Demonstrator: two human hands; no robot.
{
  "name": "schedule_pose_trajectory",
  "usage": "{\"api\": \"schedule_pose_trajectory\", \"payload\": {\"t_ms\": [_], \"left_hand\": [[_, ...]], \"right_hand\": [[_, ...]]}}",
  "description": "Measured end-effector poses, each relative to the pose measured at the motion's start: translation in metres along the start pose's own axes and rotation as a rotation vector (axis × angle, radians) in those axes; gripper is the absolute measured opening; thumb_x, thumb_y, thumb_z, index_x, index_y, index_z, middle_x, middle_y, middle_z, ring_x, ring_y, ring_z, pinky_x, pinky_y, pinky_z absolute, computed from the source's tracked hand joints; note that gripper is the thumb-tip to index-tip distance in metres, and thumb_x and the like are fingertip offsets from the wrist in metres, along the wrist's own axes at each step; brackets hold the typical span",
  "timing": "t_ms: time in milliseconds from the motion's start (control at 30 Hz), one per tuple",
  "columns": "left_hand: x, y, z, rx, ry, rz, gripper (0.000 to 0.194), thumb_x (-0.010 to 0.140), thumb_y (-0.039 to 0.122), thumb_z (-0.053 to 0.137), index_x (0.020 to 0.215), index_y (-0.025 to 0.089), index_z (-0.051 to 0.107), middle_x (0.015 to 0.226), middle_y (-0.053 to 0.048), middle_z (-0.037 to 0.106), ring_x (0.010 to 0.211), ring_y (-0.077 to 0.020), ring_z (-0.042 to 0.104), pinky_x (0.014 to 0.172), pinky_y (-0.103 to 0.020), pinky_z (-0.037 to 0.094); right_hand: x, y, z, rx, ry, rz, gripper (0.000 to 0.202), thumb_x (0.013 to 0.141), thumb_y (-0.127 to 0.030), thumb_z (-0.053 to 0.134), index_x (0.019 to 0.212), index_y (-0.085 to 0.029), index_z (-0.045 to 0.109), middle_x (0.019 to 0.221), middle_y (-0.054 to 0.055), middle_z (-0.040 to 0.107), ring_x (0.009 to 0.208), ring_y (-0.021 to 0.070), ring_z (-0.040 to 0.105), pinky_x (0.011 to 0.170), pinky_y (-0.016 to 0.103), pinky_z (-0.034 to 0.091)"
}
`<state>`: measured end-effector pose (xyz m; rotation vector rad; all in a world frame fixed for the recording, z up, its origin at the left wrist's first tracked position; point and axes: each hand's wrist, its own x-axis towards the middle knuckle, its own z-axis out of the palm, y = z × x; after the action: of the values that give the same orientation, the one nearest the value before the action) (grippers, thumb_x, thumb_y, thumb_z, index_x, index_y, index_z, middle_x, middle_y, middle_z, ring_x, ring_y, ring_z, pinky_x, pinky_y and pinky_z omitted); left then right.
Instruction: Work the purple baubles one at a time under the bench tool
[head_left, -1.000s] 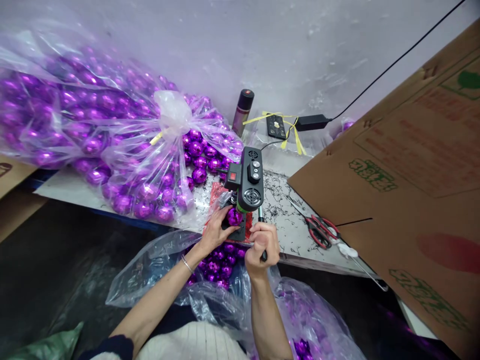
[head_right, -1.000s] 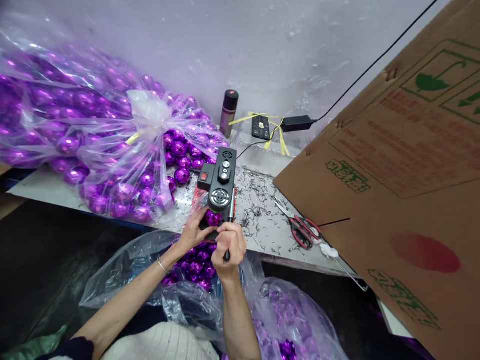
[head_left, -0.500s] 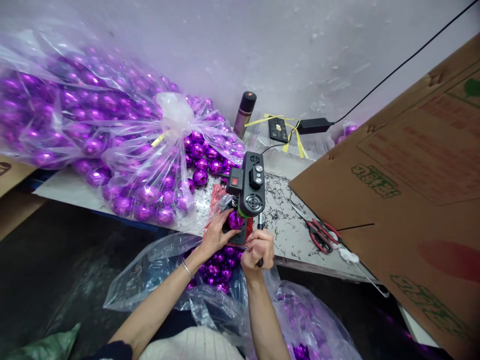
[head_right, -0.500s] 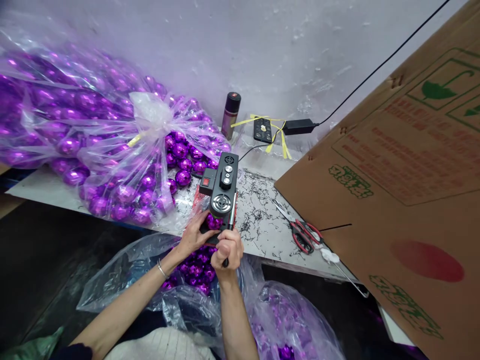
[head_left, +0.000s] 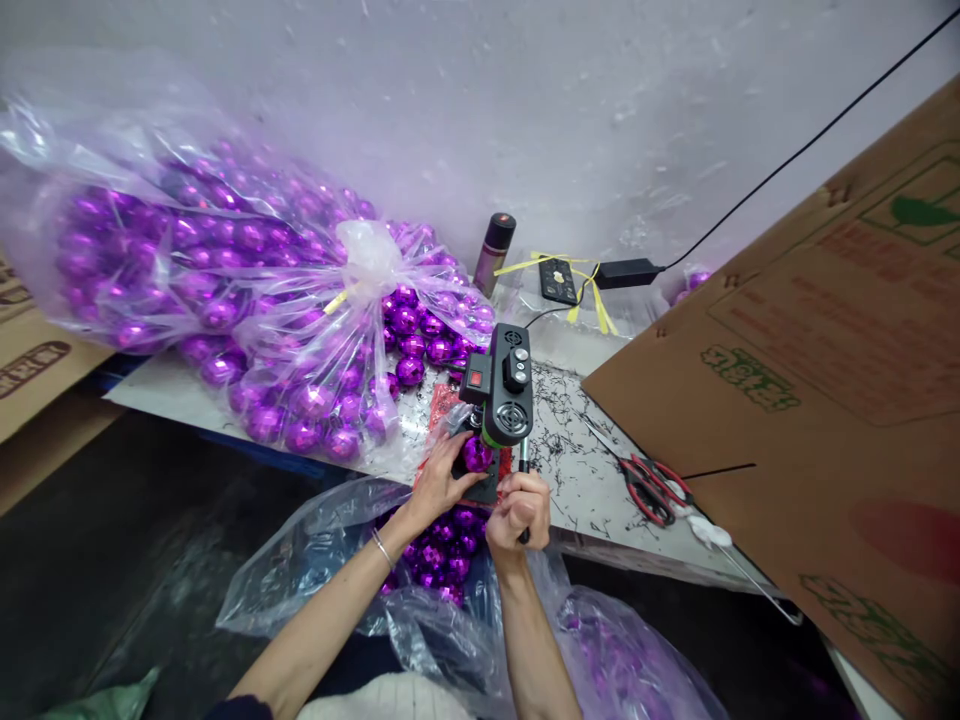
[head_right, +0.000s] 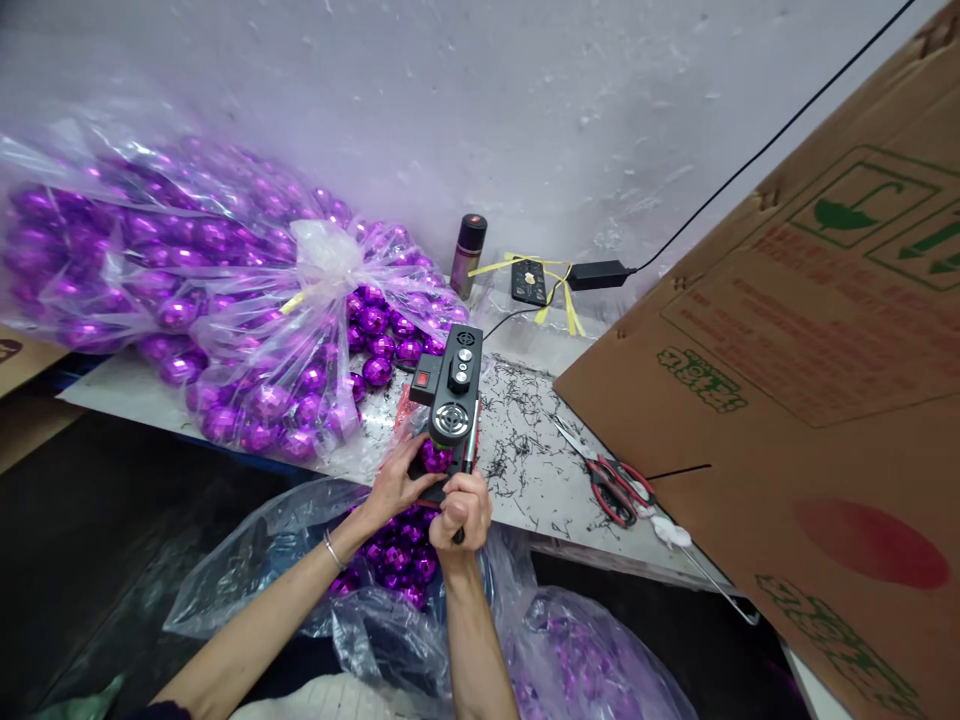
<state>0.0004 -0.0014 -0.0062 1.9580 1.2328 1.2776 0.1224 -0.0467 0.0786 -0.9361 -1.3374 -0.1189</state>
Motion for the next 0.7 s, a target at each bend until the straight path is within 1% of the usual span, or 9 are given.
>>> {"api": "schedule_pose_trajectory", "payload": {"t_ms": [133,267,367,433,467,567,633,667,700], "left_hand": [[0.000,0.001,-0.001,-0.008,-0.017,-0.014,0.065,0.092,0.038,0.084,0.148,0.020,0.058,0.141,-0.017,0.073,0.134,-0.0353,0.070,0.118,-0.058,0.054],[0.002,0.002,-0.002,-0.013,-0.031,-0.038,0.063,0.091,0.036,0.084,0.147,0.020,0.059,0.141,-0.017,0.073,0.135,-0.0357,0.070,0.118,-0.059,0.053],[0.006,0.004,-0.003,-0.015,-0.044,-0.042,0.065,0.090,0.037,0.085,0.147,0.021,0.059,0.142,-0.017,0.073,0.136,-0.0362,0.069,0.118,-0.059,0.054],[0.006,0.005,-0.004,-0.006,-0.043,-0.052,0.067,0.089,0.038,0.086,0.148,0.022,0.058,0.141,-0.017,0.073,0.135,-0.0364,0.070,0.117,-0.059,0.054],[0.005,0.005,-0.005,-0.001,-0.037,-0.053,0.068,0.088,0.037,0.086,0.148,0.023,0.058,0.141,-0.017,0.073,0.134,-0.0363,0.070,0.116,-0.059,0.055],[-0.015,0.008,-0.013,0.024,-0.011,0.006,0.067,0.093,0.035,0.081,0.152,0.022,0.052,0.142,-0.018,0.071,0.135,-0.0350,0.069,0.115,-0.056,0.057],[-0.037,0.010,-0.023,0.071,-0.035,0.104,0.064,0.099,0.033,0.074,0.157,0.023,0.048,0.147,-0.019,0.068,0.139,-0.0336,0.067,0.117,-0.055,0.056],[-0.048,0.012,-0.030,0.102,-0.062,0.161,0.065,0.100,0.035,0.072,0.159,0.024,0.046,0.149,-0.019,0.066,0.141,-0.0337,0.066,0.118,-0.056,0.054],[-0.057,0.013,-0.038,0.133,-0.093,0.214,0.070,0.099,0.042,0.074,0.161,0.025,0.044,0.151,-0.020,0.065,0.142,-0.0348,0.064,0.119,-0.057,0.053]], "right_hand": [[-0.007,0.004,0.002,-0.006,0.011,-0.019,0.038,0.111,-0.021,0.033,0.077,-0.023,0.049,0.076,-0.003,0.055,0.065,0.0126,0.057,0.078,0.036,0.056],[-0.008,0.006,0.003,-0.018,0.002,-0.056,0.039,0.110,-0.022,0.036,0.073,-0.023,0.049,0.076,-0.003,0.058,0.064,0.0120,0.059,0.082,0.037,0.057],[0.010,-0.004,0.000,0.011,0.018,0.005,0.041,0.110,-0.022,0.038,0.070,-0.023,0.047,0.071,-0.003,0.055,0.062,0.0121,0.056,0.069,0.032,0.051],[0.030,-0.016,-0.001,0.034,0.015,0.089,0.040,0.109,-0.020,0.042,0.069,-0.023,0.048,0.069,-0.003,0.054,0.064,0.0126,0.057,0.061,0.029,0.045],[0.040,-0.023,-0.002,0.040,0.013,0.131,0.039,0.108,-0.019,0.045,0.070,-0.023,0.049,0.068,-0.003,0.053,0.065,0.0131,0.057,0.060,0.028,0.044],[0.063,-0.037,-0.006,0.039,-0.010,0.177,0.037,0.107,-0.016,0.048,0.070,-0.022,0.052,0.066,-0.003,0.052,0.068,0.0136,0.059,0.064,0.029,0.044],[0.065,-0.039,-0.008,0.031,-0.033,0.156,0.036,0.107,-0.016,0.048,0.072,-0.022,0.053,0.067,-0.003,0.053,0.068,0.0136,0.058,0.064,0.030,0.043],[0.062,-0.039,-0.009,0.024,-0.044,0.141,0.036,0.107,-0.015,0.048,0.072,-0.022,0.053,0.068,-0.002,0.054,0.068,0.0139,0.058,0.064,0.030,0.043],[0.058,-0.037,-0.010,0.017,-0.056,0.128,0.036,0.107,-0.015,0.047,0.073,-0.022,0.053,0.068,-0.002,0.054,0.069,0.0142,0.059,0.064,0.030,0.043]]}}
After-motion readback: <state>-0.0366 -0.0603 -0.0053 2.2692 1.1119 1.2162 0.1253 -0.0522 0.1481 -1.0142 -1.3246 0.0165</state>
